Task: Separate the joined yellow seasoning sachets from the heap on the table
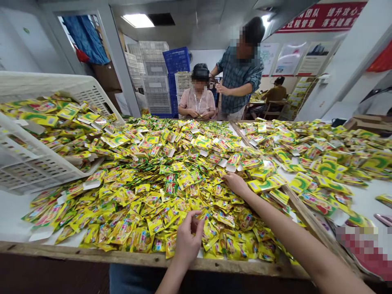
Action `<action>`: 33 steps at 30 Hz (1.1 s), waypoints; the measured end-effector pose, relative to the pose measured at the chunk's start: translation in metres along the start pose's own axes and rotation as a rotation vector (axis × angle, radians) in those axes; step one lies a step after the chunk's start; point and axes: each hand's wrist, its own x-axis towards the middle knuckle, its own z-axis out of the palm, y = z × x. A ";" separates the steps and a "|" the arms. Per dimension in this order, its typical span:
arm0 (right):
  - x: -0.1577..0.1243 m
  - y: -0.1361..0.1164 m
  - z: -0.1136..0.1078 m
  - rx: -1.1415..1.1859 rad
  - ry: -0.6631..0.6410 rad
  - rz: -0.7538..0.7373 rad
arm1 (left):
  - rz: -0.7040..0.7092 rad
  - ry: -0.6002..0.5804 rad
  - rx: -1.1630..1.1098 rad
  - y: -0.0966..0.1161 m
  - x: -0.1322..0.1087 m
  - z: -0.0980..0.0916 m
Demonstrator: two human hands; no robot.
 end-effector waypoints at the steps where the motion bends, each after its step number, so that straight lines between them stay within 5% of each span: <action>1: 0.002 -0.002 -0.001 0.015 0.002 0.010 | 0.000 0.003 0.001 -0.001 0.000 0.000; 6: 0.002 -0.006 -0.023 0.174 0.058 0.008 | -0.014 0.063 -0.021 -0.005 -0.004 0.003; 10: -0.030 -0.026 -0.038 0.422 0.129 -0.061 | -0.105 0.177 -0.157 0.001 -0.001 0.007; 17: -0.103 -0.083 -0.020 0.942 0.047 -0.205 | -0.173 -0.183 -0.364 0.017 0.017 0.009; 20: -0.113 -0.091 -0.013 1.315 0.044 -0.151 | -0.095 -0.174 -0.231 0.023 0.016 0.000; 23: -0.116 -0.093 -0.008 1.579 -0.110 -0.093 | 0.009 -0.182 -0.016 0.026 0.014 -0.012; 27: -0.115 -0.094 0.000 1.586 -0.248 -0.123 | 0.014 -0.276 0.101 0.020 0.013 -0.020; 33: -0.114 -0.095 0.015 1.557 -0.038 -0.027 | 0.115 -0.228 0.159 0.018 0.016 -0.019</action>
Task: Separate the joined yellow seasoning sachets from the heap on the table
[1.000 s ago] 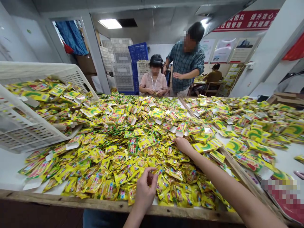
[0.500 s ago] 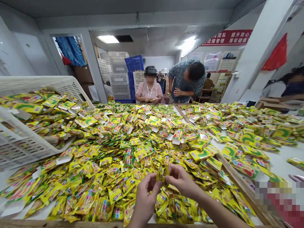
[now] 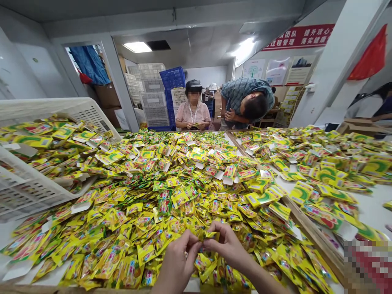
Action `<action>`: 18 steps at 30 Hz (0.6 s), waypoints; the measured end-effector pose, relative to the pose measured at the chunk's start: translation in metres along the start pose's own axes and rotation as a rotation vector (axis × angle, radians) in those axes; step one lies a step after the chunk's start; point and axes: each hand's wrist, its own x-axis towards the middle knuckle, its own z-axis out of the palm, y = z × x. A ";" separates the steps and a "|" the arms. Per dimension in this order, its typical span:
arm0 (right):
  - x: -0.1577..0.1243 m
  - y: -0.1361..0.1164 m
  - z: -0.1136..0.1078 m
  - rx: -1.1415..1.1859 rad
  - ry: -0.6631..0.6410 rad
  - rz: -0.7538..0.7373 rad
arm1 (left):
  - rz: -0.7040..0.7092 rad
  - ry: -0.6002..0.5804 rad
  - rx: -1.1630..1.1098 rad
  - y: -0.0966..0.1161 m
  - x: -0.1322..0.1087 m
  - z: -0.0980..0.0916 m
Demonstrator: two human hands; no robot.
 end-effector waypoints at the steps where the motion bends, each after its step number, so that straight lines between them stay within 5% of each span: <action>1: -0.002 0.001 -0.002 -0.009 -0.004 -0.009 | 0.031 -0.029 0.026 0.002 0.001 -0.001; 5: -0.009 -0.004 -0.012 -0.203 -0.091 -0.090 | 0.115 -0.257 0.115 0.011 0.012 -0.008; 8: -0.007 -0.010 -0.020 -0.257 -0.045 -0.128 | 0.094 -0.410 0.223 0.016 0.041 -0.016; 13: 0.005 -0.017 -0.036 -0.015 0.345 -0.152 | -0.024 -0.117 0.639 0.002 0.112 -0.012; 18: 0.011 -0.014 -0.046 0.031 0.523 -0.193 | -0.021 -0.131 0.640 -0.018 0.137 -0.005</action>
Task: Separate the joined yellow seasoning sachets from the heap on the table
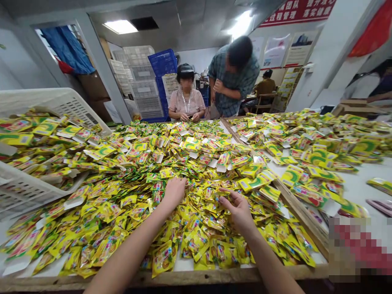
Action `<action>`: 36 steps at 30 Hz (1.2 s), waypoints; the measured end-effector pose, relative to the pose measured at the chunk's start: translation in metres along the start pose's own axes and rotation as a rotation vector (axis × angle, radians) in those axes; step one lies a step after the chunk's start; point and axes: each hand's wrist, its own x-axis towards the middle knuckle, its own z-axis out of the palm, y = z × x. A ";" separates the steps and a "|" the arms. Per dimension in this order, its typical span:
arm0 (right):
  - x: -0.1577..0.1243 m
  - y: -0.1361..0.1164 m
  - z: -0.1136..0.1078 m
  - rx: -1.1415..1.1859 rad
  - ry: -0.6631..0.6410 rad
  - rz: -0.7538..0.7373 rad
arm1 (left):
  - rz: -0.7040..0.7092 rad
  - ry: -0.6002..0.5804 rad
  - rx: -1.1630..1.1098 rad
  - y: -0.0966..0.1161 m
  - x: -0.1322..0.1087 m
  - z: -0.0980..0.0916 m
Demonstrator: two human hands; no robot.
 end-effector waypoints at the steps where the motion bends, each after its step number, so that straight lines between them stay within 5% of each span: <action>1: 0.000 0.001 0.000 0.002 0.001 -0.002 | 0.019 0.009 -0.019 -0.001 -0.001 -0.001; 6: -0.006 -0.012 0.001 0.033 -0.062 -0.025 | 0.074 0.048 -0.165 0.006 -0.024 -0.021; 12: -0.023 -0.034 0.004 0.069 -0.318 -0.047 | 0.280 -0.131 -0.568 0.047 -0.063 -0.030; 15: -0.033 -0.028 -0.009 0.021 -0.278 0.026 | 0.349 -0.213 -0.691 0.061 -0.069 -0.025; 18: -0.047 -0.018 -0.036 -0.083 -0.018 0.061 | 0.370 -0.306 -0.705 0.075 -0.054 -0.009; 23: -0.072 -0.019 -0.077 -0.155 0.433 0.028 | 0.355 -0.222 -0.456 0.132 0.009 0.044; 28: -0.088 -0.027 -0.087 -0.171 0.504 0.002 | 0.366 -0.274 -0.346 0.178 0.053 0.085; 36: -0.085 -0.029 -0.073 -0.116 0.424 -0.028 | 0.440 -0.317 -0.213 0.171 0.061 0.087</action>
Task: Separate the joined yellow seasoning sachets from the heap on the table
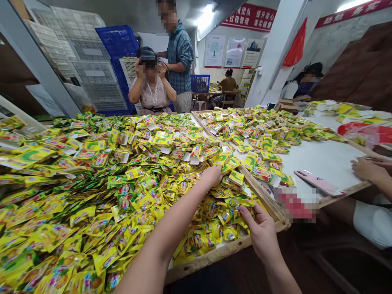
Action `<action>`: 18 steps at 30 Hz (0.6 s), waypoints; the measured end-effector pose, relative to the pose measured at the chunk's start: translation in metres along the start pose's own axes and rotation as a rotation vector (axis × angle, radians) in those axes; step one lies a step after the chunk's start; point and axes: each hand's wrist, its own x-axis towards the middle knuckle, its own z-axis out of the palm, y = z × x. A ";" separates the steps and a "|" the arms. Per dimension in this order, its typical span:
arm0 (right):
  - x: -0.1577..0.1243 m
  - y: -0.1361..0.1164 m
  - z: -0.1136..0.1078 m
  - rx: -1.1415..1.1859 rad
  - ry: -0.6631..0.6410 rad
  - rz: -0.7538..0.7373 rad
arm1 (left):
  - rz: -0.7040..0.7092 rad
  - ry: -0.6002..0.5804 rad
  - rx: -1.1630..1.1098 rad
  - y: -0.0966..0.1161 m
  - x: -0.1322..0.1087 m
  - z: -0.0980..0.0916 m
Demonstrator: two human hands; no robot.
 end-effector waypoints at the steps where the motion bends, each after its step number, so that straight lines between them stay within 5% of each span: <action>1: 0.000 -0.001 0.001 -0.001 -0.003 -0.018 | -0.005 0.029 0.004 0.003 -0.002 -0.003; 5: 0.001 -0.001 -0.010 -0.009 0.034 -0.058 | -0.031 0.184 -0.022 0.010 -0.031 -0.028; 10: 0.001 -0.007 -0.015 0.016 0.111 -0.056 | -0.016 0.241 -0.151 -0.002 -0.128 -0.055; 14: -0.009 -0.022 0.027 0.024 0.112 -0.234 | -0.056 0.324 -0.200 -0.002 -0.196 -0.041; 18: -0.022 -0.023 0.073 -0.058 0.024 -0.525 | -0.180 0.582 -0.144 -0.002 -0.220 -0.020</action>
